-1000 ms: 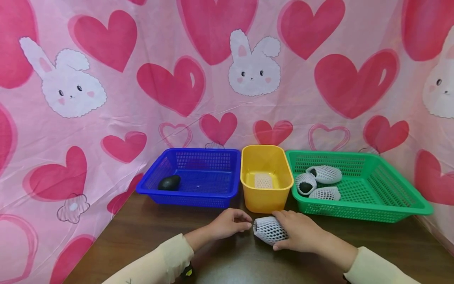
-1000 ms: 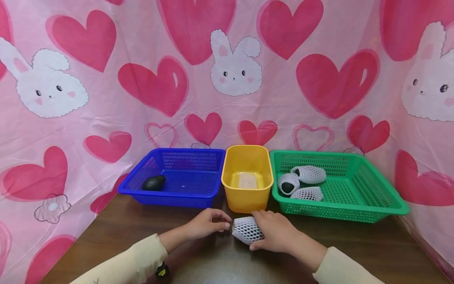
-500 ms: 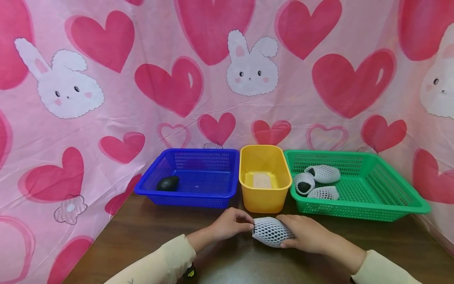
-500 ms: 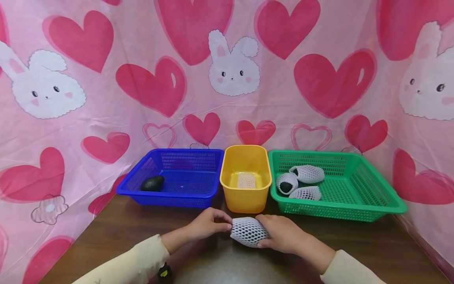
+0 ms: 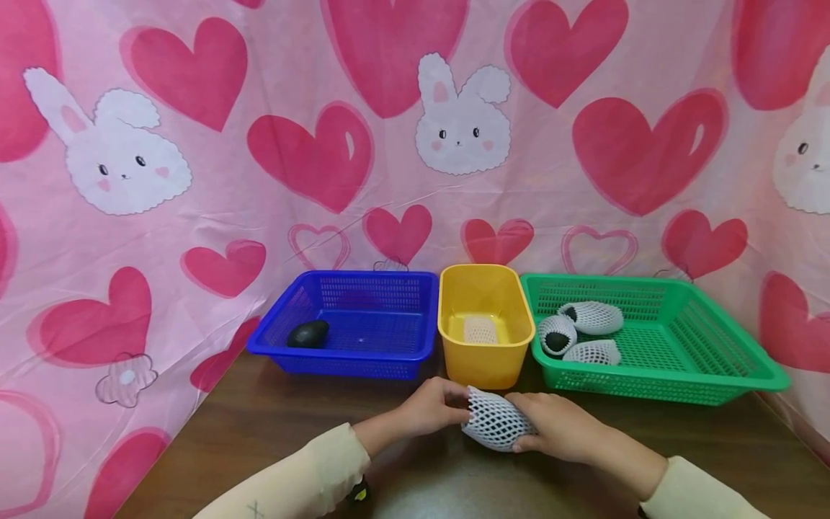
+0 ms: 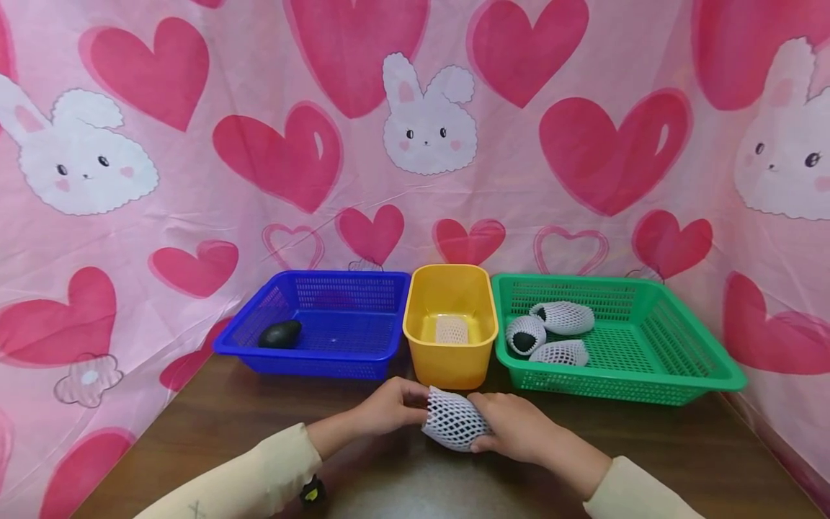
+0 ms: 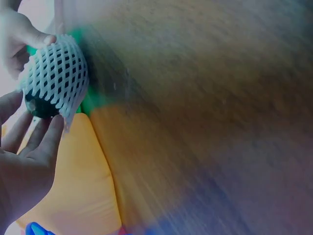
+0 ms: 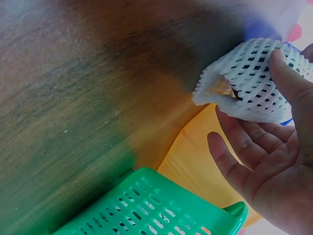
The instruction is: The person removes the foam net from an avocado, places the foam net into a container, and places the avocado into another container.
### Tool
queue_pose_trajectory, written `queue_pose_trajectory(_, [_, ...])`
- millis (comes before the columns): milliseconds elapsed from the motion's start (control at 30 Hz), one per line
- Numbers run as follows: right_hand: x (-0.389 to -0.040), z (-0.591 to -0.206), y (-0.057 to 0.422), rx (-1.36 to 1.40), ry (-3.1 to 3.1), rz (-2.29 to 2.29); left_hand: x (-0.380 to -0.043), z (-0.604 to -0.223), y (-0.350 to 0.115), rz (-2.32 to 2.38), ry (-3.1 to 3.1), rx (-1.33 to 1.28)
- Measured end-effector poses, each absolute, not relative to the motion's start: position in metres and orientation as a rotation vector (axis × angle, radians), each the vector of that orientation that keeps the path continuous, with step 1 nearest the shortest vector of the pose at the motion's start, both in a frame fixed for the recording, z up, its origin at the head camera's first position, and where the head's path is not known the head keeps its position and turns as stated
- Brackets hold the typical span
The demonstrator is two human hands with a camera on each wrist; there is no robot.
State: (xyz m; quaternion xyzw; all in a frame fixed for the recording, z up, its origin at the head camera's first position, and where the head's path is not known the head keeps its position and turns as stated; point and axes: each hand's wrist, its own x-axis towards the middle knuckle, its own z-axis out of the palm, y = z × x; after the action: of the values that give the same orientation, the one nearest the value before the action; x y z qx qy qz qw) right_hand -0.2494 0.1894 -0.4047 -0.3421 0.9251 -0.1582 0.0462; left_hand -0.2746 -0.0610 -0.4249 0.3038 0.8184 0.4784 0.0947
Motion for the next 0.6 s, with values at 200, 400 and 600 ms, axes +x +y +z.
queue_pose_trajectory(200, [-0.25,-0.405,0.189,-1.04,2.808,-0.53,-0.275,-0.43,-0.055,1.456,2.354,0.909])
queue_pose_trajectory(400, [-0.252,-0.407,0.188,-1.039,2.762,-0.614,-0.278,-0.434,-0.049,1.469,2.309,0.923])
queue_pose_trajectory(600, [-0.251,-0.408,0.188,-1.071,2.741,-0.647,-0.279,-0.435,-0.046,1.305,2.425,0.941])
